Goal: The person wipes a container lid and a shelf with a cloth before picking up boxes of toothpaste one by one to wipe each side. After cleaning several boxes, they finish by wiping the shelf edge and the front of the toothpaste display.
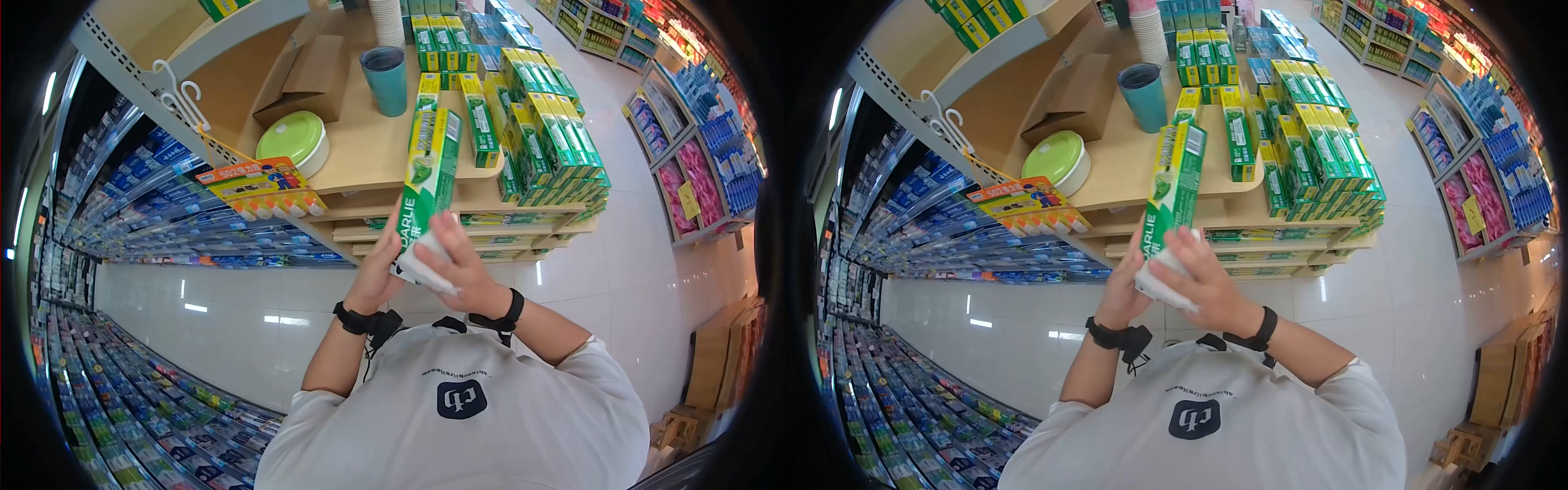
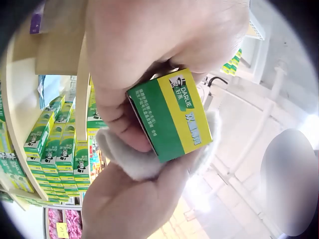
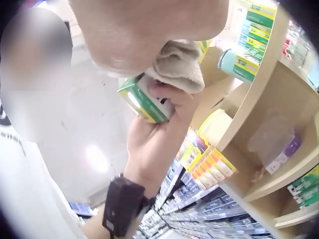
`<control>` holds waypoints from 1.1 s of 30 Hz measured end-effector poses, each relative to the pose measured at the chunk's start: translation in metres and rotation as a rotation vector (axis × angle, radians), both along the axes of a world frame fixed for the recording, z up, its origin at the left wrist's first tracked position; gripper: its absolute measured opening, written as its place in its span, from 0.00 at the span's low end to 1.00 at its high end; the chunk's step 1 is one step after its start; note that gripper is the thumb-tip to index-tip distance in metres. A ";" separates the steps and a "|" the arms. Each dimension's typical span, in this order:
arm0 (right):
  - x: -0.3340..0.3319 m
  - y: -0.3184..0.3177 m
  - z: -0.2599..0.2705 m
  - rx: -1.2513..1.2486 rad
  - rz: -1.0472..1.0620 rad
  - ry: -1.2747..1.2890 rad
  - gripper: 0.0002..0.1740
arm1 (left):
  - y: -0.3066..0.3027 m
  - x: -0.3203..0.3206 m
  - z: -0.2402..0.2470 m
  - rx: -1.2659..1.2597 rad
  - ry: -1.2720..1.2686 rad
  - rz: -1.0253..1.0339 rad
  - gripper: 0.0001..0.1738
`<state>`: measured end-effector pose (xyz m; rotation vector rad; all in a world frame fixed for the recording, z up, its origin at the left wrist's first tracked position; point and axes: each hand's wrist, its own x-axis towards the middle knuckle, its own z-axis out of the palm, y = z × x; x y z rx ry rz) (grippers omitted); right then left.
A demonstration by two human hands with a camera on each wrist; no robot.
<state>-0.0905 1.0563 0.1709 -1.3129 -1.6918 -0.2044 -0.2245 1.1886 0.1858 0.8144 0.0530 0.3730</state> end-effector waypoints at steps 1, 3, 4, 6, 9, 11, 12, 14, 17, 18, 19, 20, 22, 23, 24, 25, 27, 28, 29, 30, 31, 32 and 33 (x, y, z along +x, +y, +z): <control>0.001 0.006 -0.001 0.051 -0.070 0.065 0.41 | 0.000 -0.001 -0.002 0.009 0.008 0.013 0.45; 0.004 0.015 0.008 0.058 0.004 0.487 0.43 | -0.002 0.000 -0.004 0.015 -0.007 -0.030 0.45; 0.007 0.017 0.013 0.071 0.092 0.910 0.45 | -0.003 0.001 -0.006 0.026 -0.021 -0.062 0.45; 0.015 0.014 0.013 -0.060 0.139 0.981 0.45 | -0.007 0.005 -0.011 0.025 -0.039 -0.083 0.42; 0.009 0.014 0.016 0.024 0.050 0.928 0.44 | -0.007 0.013 -0.004 0.465 0.210 0.038 0.38; 0.006 0.017 0.006 0.003 0.026 0.954 0.44 | -0.010 0.016 0.002 0.983 0.312 0.250 0.36; 0.003 0.017 0.008 -0.001 0.028 0.955 0.44 | -0.011 0.017 0.001 0.980 0.316 0.252 0.36; -0.002 0.017 0.014 -0.064 -0.195 0.604 0.43 | -0.013 0.019 -0.001 0.754 0.395 0.221 0.36; -0.011 0.012 0.017 -0.056 -0.146 0.540 0.38 | -0.004 0.018 -0.013 0.759 0.194 0.245 0.36; -0.013 0.009 0.017 -0.044 -0.085 0.522 0.38 | -0.003 0.016 -0.010 0.765 0.194 0.249 0.36; -0.019 0.011 0.012 0.022 0.036 0.717 0.36 | -0.004 0.014 -0.006 0.728 0.254 0.218 0.37; -0.017 0.009 0.011 0.019 0.040 0.717 0.36 | -0.005 0.011 -0.005 0.686 0.314 0.186 0.38; -0.009 0.003 0.008 0.006 -0.050 0.070 0.35 | -0.006 0.007 -0.006 0.420 0.240 0.153 0.36; -0.007 0.002 0.002 0.002 0.005 -0.039 0.34 | -0.006 0.004 -0.004 0.187 0.174 0.102 0.35; -0.003 0.001 0.003 0.002 0.008 -0.042 0.34 | -0.006 0.003 -0.002 -0.044 0.105 0.050 0.34; 0.002 0.003 0.007 -0.007 -0.039 -0.073 0.35 | -0.006 0.002 -0.002 -0.007 0.136 0.085 0.32; 0.019 0.014 0.018 -0.034 -0.222 -0.051 0.36 | 0.004 -0.004 -0.016 -0.001 0.094 -0.078 0.33; 0.039 0.021 0.029 0.010 -0.283 0.025 0.36 | 0.005 -0.007 -0.022 0.003 0.054 -0.242 0.35; 0.056 0.026 0.039 0.054 -0.344 0.102 0.36 | -0.009 -0.006 -0.011 -0.012 0.095 -0.179 0.35; 0.060 0.031 0.041 0.052 -0.343 0.101 0.36 | -0.012 -0.008 -0.012 -0.013 0.094 -0.178 0.35; 0.063 0.035 0.043 0.096 -0.214 0.343 0.36 | -0.012 -0.009 -0.012 -0.022 0.093 -0.204 0.35; 0.064 0.037 0.044 0.140 -0.081 0.583 0.36 | -0.012 -0.010 -0.012 -0.028 0.091 -0.230 0.34; 0.054 0.032 0.039 0.054 -0.119 0.342 0.36 | -0.008 -0.011 -0.021 -0.023 0.090 -0.231 0.34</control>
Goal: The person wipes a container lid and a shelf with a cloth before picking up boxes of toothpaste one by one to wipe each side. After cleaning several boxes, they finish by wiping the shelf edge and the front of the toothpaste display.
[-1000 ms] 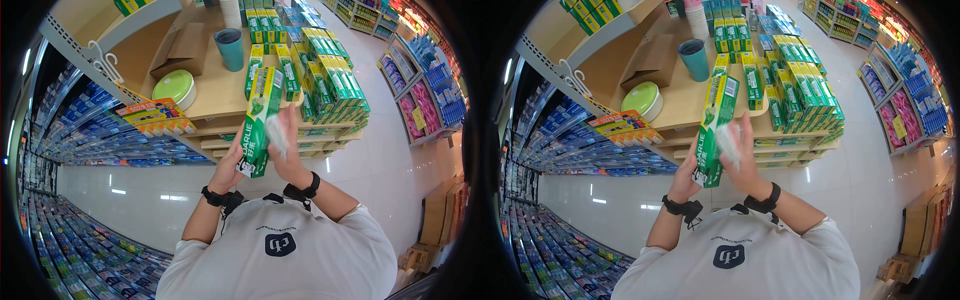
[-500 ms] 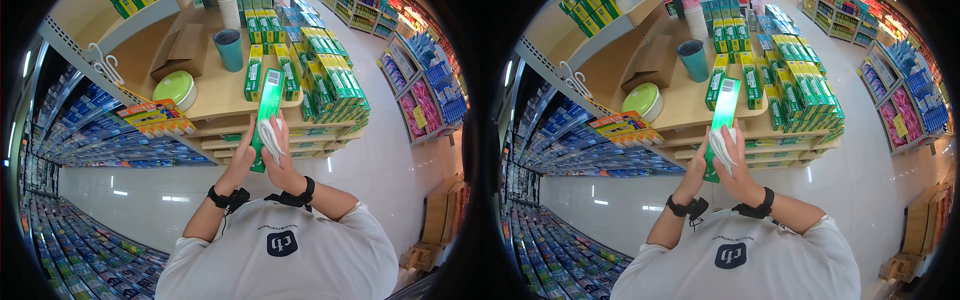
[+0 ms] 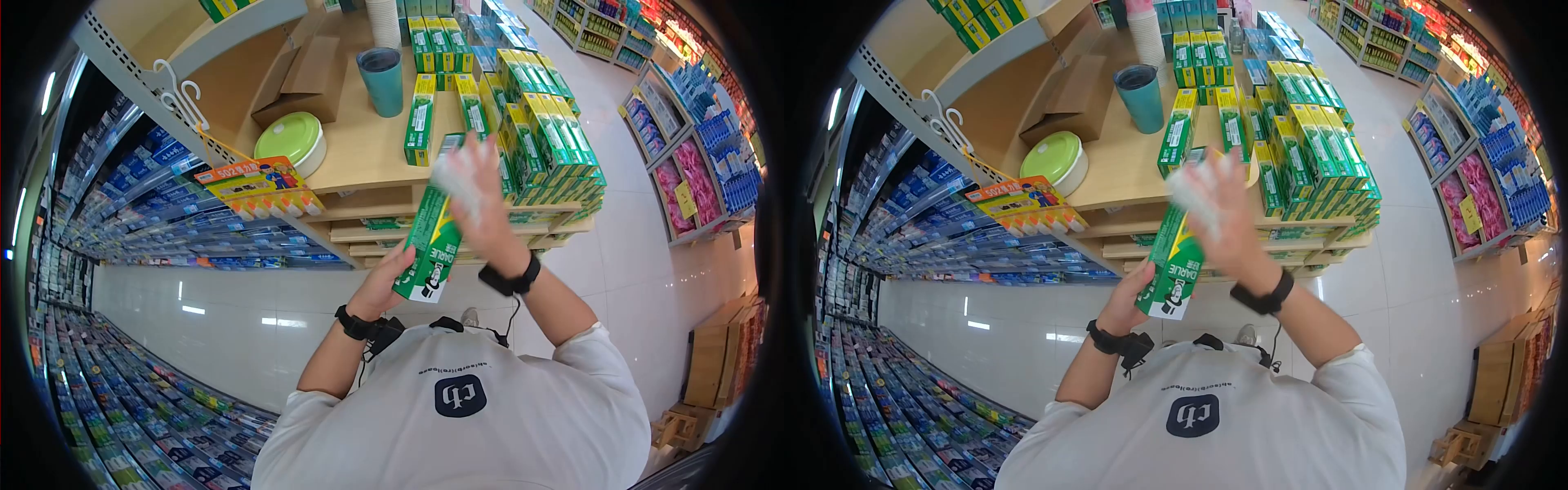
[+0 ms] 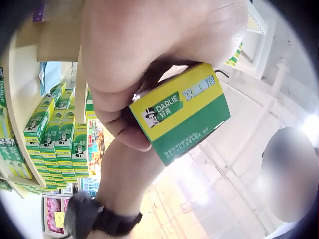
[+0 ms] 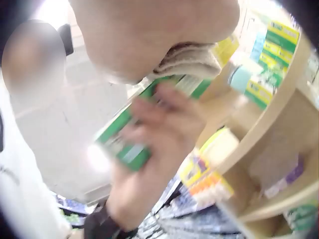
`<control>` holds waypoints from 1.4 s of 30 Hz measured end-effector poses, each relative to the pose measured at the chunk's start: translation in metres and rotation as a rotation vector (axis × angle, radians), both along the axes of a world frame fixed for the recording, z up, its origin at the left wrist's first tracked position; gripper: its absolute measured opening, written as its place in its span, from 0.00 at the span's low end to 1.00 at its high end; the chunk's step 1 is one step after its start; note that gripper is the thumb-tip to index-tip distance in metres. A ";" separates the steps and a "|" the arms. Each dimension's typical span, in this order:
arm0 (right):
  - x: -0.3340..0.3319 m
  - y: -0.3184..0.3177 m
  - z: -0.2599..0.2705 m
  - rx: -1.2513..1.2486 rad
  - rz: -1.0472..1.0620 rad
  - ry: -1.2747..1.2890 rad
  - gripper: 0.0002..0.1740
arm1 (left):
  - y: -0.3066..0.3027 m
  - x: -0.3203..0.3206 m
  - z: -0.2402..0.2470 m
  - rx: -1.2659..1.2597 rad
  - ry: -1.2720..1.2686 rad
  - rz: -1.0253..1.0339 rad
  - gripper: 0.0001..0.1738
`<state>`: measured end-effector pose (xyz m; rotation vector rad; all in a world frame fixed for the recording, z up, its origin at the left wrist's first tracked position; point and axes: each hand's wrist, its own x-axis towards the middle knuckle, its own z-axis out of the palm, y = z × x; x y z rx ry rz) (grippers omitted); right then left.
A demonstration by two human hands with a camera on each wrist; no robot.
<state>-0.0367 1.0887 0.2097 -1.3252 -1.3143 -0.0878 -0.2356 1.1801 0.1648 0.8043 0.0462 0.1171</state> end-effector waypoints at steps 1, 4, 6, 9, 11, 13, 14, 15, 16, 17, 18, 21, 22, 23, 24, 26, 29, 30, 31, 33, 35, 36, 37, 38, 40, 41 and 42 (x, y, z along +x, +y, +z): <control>-0.018 -0.010 -0.008 -0.105 -0.029 -0.236 0.36 | 0.006 0.000 -0.016 -0.015 -0.005 0.072 0.33; -0.052 -0.032 -0.019 -0.091 0.112 -0.464 0.35 | 0.007 0.001 -0.007 -0.053 0.046 0.162 0.34; -0.050 -0.036 -0.023 -0.077 0.112 -0.590 0.36 | 0.003 0.000 0.000 -0.101 0.133 0.200 0.36; -0.012 -0.019 -0.003 -0.112 -0.154 -0.394 0.31 | 0.009 0.000 0.009 0.042 -0.034 -0.036 0.37; 0.017 -0.008 0.005 -0.088 -0.216 -0.296 0.31 | 0.003 -0.004 0.006 0.072 0.028 -0.040 0.39; 0.031 -0.004 0.005 0.074 -0.041 0.277 0.32 | -0.001 -0.009 -0.001 0.074 0.093 -0.017 0.42; 0.033 -0.009 0.006 0.076 -0.058 0.279 0.32 | -0.001 -0.011 -0.008 0.035 0.083 0.009 0.44; 0.031 -0.015 0.018 0.199 0.169 0.729 0.32 | -0.001 -0.013 -0.009 0.031 0.087 -0.010 0.44; 0.030 -0.022 0.024 0.327 0.404 1.173 0.33 | 0.001 -0.017 -0.010 0.090 0.068 0.033 0.45; 0.032 -0.028 0.026 0.329 0.385 1.175 0.33 | 0.004 -0.020 -0.011 0.147 0.046 0.078 0.46; 0.035 -0.032 0.026 0.340 0.525 1.292 0.33 | 0.007 -0.023 -0.009 0.138 0.050 0.093 0.48; 0.035 -0.034 0.021 0.358 0.702 1.448 0.33 | 0.014 -0.024 0.000 0.502 0.049 0.168 0.49; 0.032 -0.033 0.019 0.340 0.693 1.437 0.33 | 0.015 -0.023 0.002 0.595 0.053 0.201 0.52; 0.030 -0.032 0.018 0.321 0.688 1.426 0.33 | 0.016 -0.021 0.002 0.597 0.056 0.200 0.52; 0.028 -0.031 0.017 0.323 0.690 1.429 0.33 | 0.015 -0.018 0.003 0.678 0.050 0.202 0.53; 0.021 -0.033 0.015 0.210 0.776 1.377 0.34 | 0.012 -0.014 -0.001 0.759 0.048 0.208 0.54; 0.014 -0.030 0.003 0.152 0.637 1.319 0.32 | 0.007 -0.008 -0.013 1.005 0.096 0.304 0.53; 0.015 -0.031 0.003 0.148 0.638 1.318 0.32 | 0.005 -0.006 -0.013 1.091 0.124 0.364 0.52; 0.016 -0.033 0.005 0.038 0.443 0.881 0.31 | 0.003 -0.005 -0.010 1.176 0.153 0.426 0.52; 0.018 -0.038 0.011 -0.072 0.252 0.445 0.29 | 0.001 -0.006 0.001 1.248 0.174 0.450 0.50; 0.022 -0.042 0.019 -0.174 0.141 0.179 0.26 | 0.003 -0.008 0.004 1.325 0.192 0.471 0.49; 0.023 -0.043 0.017 -0.175 0.142 0.178 0.26 | 0.005 -0.010 0.004 1.389 0.190 0.515 0.49; 0.022 -0.045 0.015 -0.240 0.129 0.230 0.29 | 0.005 -0.011 0.004 1.452 0.188 0.560 0.48; 0.021 -0.046 0.012 -0.305 0.116 0.282 0.32 | 0.005 -0.012 0.004 1.452 0.190 0.562 0.48; 0.013 -0.047 0.004 -0.202 0.089 0.258 0.33 | 0.007 -0.012 0.003 1.442 0.197 0.585 0.48; 0.011 -0.047 0.002 -0.101 0.059 0.235 0.33 | 0.008 -0.010 0.003 1.444 0.196 0.587 0.48; 0.012 -0.046 0.005 -0.099 0.061 0.233 0.33 | 0.007 -0.009 0.003 1.457 0.178 0.590 0.48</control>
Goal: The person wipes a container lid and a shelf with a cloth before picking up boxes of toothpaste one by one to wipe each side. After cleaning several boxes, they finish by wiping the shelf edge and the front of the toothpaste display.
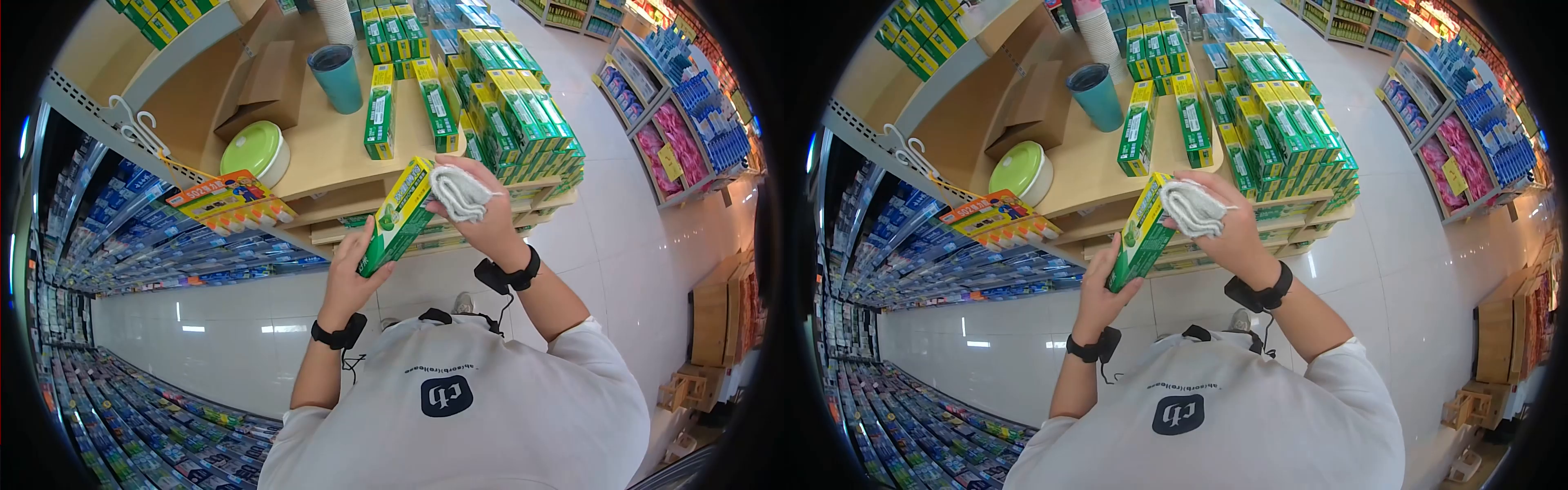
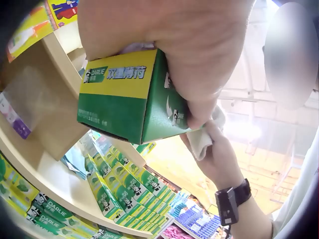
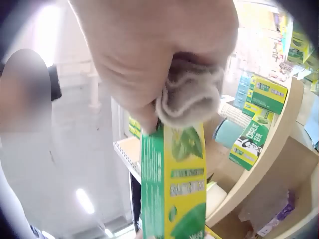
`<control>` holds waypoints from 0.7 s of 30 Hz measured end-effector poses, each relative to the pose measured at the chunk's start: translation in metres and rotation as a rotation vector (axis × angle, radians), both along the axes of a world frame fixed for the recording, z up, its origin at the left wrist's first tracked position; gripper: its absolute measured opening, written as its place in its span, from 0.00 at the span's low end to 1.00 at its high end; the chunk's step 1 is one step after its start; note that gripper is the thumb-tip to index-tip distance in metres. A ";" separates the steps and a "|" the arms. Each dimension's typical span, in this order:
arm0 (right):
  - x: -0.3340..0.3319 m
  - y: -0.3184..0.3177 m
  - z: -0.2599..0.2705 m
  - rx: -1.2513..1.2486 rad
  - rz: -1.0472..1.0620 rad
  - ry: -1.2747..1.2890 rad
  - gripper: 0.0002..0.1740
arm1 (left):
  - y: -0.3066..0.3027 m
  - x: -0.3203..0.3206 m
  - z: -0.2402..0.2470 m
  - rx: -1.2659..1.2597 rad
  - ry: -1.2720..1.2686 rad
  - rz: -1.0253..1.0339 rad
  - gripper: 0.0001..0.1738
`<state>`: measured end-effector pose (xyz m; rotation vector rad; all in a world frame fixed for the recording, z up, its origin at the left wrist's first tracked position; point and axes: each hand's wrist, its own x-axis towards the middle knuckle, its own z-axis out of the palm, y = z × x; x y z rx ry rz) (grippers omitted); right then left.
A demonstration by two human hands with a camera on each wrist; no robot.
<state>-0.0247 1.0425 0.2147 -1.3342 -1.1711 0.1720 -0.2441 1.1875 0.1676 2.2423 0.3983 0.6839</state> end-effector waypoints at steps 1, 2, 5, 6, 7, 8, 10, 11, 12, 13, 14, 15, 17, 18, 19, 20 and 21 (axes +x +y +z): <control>0.002 0.000 0.006 -0.029 0.078 0.107 0.34 | 0.000 0.000 0.000 0.016 -0.008 -0.007 0.47; 0.004 -0.001 0.011 -0.059 0.156 0.214 0.35 | 0.000 0.000 0.001 0.016 -0.007 -0.002 0.47; 0.021 -0.009 0.018 -0.221 0.275 0.152 0.37 | 0.004 -0.001 0.006 0.048 0.019 -0.045 0.46; 0.023 -0.010 0.014 -0.270 0.257 0.072 0.38 | 0.005 -0.001 0.008 0.069 0.026 -0.050 0.46; 0.024 -0.011 0.009 -0.268 0.271 0.069 0.38 | 0.007 -0.004 0.010 0.091 0.037 -0.051 0.45; 0.023 -0.012 0.004 -0.224 0.248 0.071 0.37 | 0.009 -0.005 0.013 0.096 0.038 -0.034 0.45; 0.022 -0.012 -0.009 -0.142 0.258 0.115 0.38 | 0.013 -0.006 0.018 0.158 0.084 -0.075 0.45; 0.019 -0.011 -0.016 -0.140 0.279 0.113 0.38 | 0.014 -0.006 0.023 0.161 0.085 -0.055 0.45; 0.014 -0.011 -0.023 -0.063 0.281 0.291 0.39 | 0.013 -0.005 0.030 0.199 0.127 -0.062 0.44; 0.012 -0.011 -0.027 0.011 0.279 0.469 0.39 | 0.013 -0.004 0.033 0.235 0.169 -0.072 0.44; 0.012 -0.012 -0.027 -0.102 0.163 0.473 0.40 | 0.015 -0.004 0.032 0.310 0.168 -0.071 0.47; 0.013 -0.012 -0.032 -0.105 0.177 0.469 0.40 | 0.014 -0.004 0.032 0.310 0.167 -0.057 0.47; 0.014 -0.011 -0.046 -0.093 0.044 0.927 0.38 | 0.011 0.000 0.033 0.320 -0.045 0.237 0.49; 0.011 -0.009 -0.046 -0.039 0.052 0.903 0.31 | 0.009 0.007 0.031 0.322 -0.049 0.247 0.49; 0.009 -0.008 -0.048 -0.041 0.061 0.898 0.31 | 0.009 0.016 0.027 0.013 -0.386 0.258 0.50; 0.007 -0.007 -0.050 0.029 0.129 0.968 0.31 | 0.011 0.021 0.023 -0.300 -0.719 0.256 0.50; 0.005 -0.008 -0.050 0.097 0.196 1.036 0.31 | 0.015 0.021 0.018 -0.299 -0.728 0.261 0.50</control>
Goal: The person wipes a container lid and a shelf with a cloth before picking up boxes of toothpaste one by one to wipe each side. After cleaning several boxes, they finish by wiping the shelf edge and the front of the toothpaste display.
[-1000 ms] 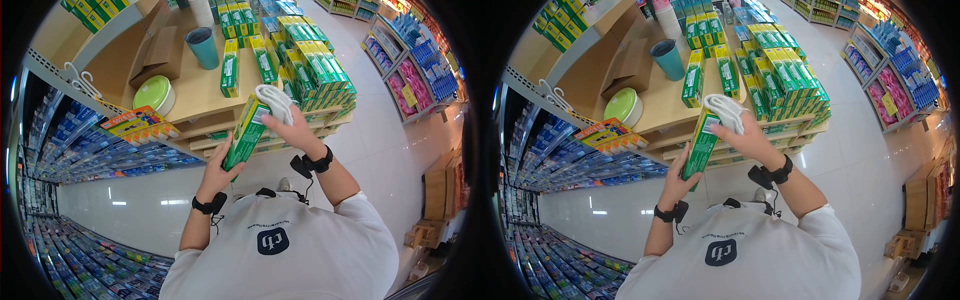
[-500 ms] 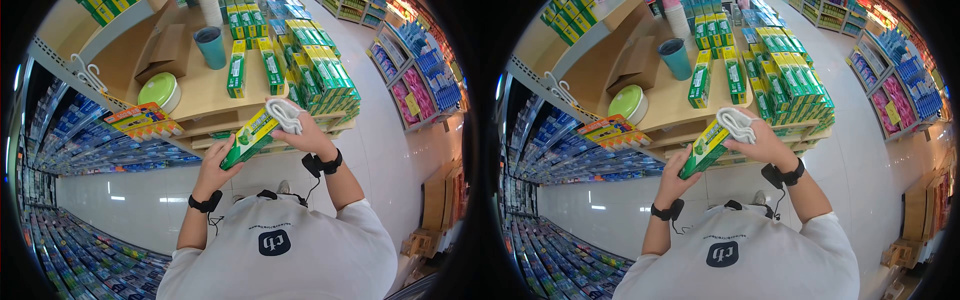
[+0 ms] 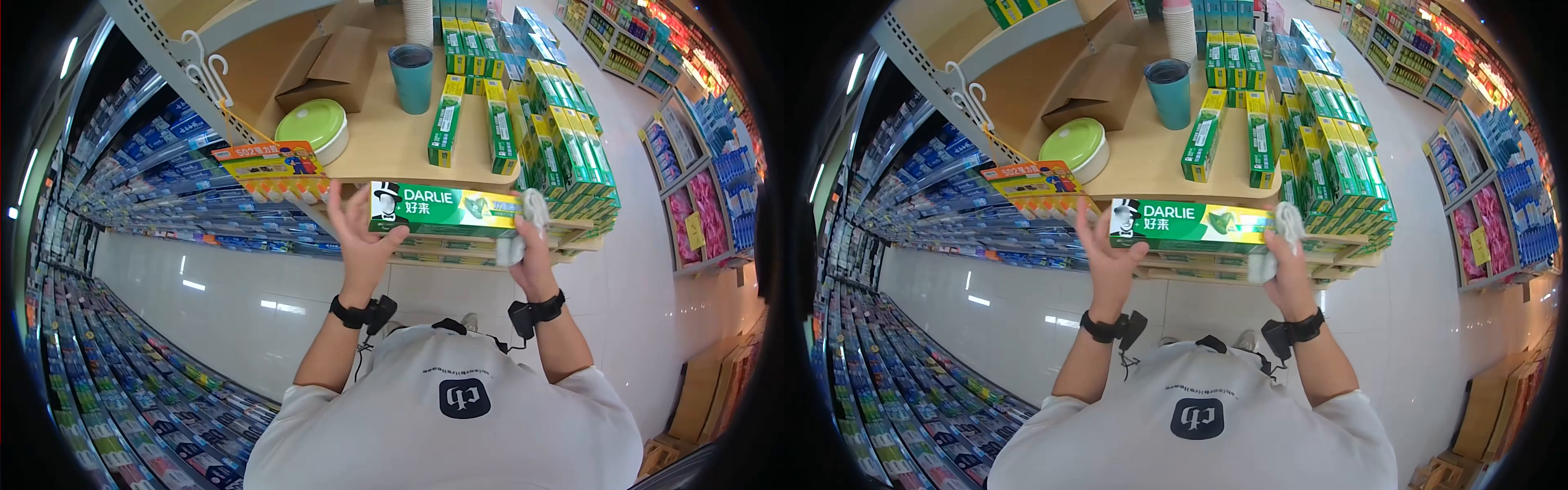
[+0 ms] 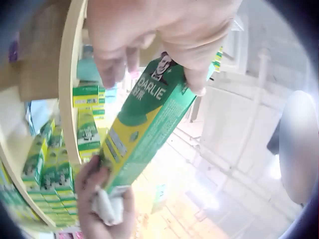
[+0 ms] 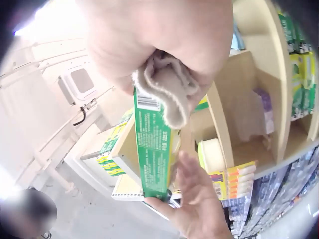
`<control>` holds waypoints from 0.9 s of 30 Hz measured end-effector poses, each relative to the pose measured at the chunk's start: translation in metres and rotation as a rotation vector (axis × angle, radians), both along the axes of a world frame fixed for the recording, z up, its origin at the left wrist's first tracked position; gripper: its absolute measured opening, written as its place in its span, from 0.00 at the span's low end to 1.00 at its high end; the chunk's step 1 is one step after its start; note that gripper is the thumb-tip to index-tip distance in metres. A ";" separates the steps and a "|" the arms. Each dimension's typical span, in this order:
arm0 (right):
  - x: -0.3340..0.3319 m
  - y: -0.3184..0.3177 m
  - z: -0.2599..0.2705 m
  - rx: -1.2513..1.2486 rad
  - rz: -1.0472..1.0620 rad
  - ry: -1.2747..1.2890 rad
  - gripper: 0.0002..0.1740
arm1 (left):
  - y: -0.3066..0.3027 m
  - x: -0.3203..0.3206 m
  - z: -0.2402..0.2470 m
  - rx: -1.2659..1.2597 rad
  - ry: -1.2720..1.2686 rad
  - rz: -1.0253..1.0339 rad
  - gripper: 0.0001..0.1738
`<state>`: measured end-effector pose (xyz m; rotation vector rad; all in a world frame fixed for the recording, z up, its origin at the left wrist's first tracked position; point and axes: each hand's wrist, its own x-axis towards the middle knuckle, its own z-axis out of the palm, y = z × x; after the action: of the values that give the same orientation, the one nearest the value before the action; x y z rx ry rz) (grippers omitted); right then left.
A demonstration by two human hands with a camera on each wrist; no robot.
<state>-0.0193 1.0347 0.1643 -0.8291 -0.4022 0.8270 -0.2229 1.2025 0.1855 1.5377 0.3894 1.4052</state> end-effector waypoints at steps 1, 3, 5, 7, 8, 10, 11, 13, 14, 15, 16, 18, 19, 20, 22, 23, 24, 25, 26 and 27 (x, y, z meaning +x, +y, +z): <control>-0.008 0.000 0.001 0.022 0.074 0.038 0.28 | 0.002 -0.001 -0.005 -0.238 -0.059 -0.269 0.49; -0.019 0.007 -0.013 -0.015 0.148 0.072 0.28 | -0.006 0.003 0.000 -0.592 -0.230 -0.589 0.43; -0.021 0.011 -0.025 -0.144 0.266 0.087 0.28 | 0.003 0.005 0.003 -0.497 -0.214 -0.595 0.41; -0.017 0.012 -0.033 -0.211 0.209 -0.085 0.28 | 0.007 0.001 0.004 -0.426 -0.158 -0.557 0.37; -0.015 0.010 -0.036 -0.277 0.145 -0.248 0.28 | 0.007 -0.002 0.005 -0.428 -0.157 -0.557 0.37; -0.009 0.012 -0.025 -0.252 0.025 -0.384 0.30 | 0.006 -0.010 0.005 -0.233 0.172 -0.472 0.39; -0.010 0.010 -0.010 -0.252 -0.035 -0.653 0.29 | 0.009 -0.011 -0.008 -0.217 0.309 -0.431 0.40; -0.017 0.006 0.023 -0.280 -0.107 -0.907 0.29 | 0.001 -0.009 -0.006 -0.130 0.436 -0.393 0.38; -0.021 0.008 0.039 -0.220 -0.119 -1.093 0.27 | -0.003 -0.006 -0.005 -0.020 0.546 -0.335 0.36; -0.026 0.011 0.047 -0.153 -0.130 -1.283 0.27 | -0.005 -0.003 -0.006 -0.010 0.567 -0.338 0.35; -0.030 0.015 0.049 -0.165 -0.143 -1.280 0.27 | -0.008 0.000 -0.006 -0.007 0.569 -0.354 0.35; -0.040 0.025 0.053 -0.101 -0.055 -1.463 0.25 | -0.015 0.000 -0.004 0.100 0.628 -0.382 0.36; -0.044 0.027 0.049 -0.104 0.023 -1.385 0.26 | -0.020 0.001 0.000 0.079 0.671 -0.337 0.36; -0.046 0.025 0.051 -0.100 0.023 -1.389 0.26 | -0.018 -0.001 -0.003 0.081 0.668 -0.333 0.36; -0.045 0.018 0.053 -0.077 0.111 -1.351 0.26 | -0.011 -0.004 -0.013 0.071 0.682 -0.309 0.37; -0.042 0.014 0.051 -0.048 0.197 -1.339 0.28 | -0.009 -0.005 -0.016 0.035 0.602 -0.309 0.37; -0.040 0.014 0.047 -0.046 0.203 -1.339 0.28 | -0.007 -0.006 -0.018 0.031 0.601 -0.304 0.37; -0.039 0.014 0.043 -0.018 0.192 -1.318 0.27 | -0.006 -0.007 -0.020 0.034 0.642 -0.288 0.38; -0.039 0.014 0.040 0.007 0.180 -1.296 0.26 | -0.006 -0.007 -0.021 0.037 0.684 -0.274 0.38; -0.039 0.017 0.038 0.003 0.182 -1.292 0.26 | -0.009 -0.005 -0.016 0.032 0.687 -0.276 0.38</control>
<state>-0.0582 1.0517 0.2023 -1.2677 -1.6263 0.3455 -0.2282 1.1933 0.1693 1.9928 0.5366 0.6450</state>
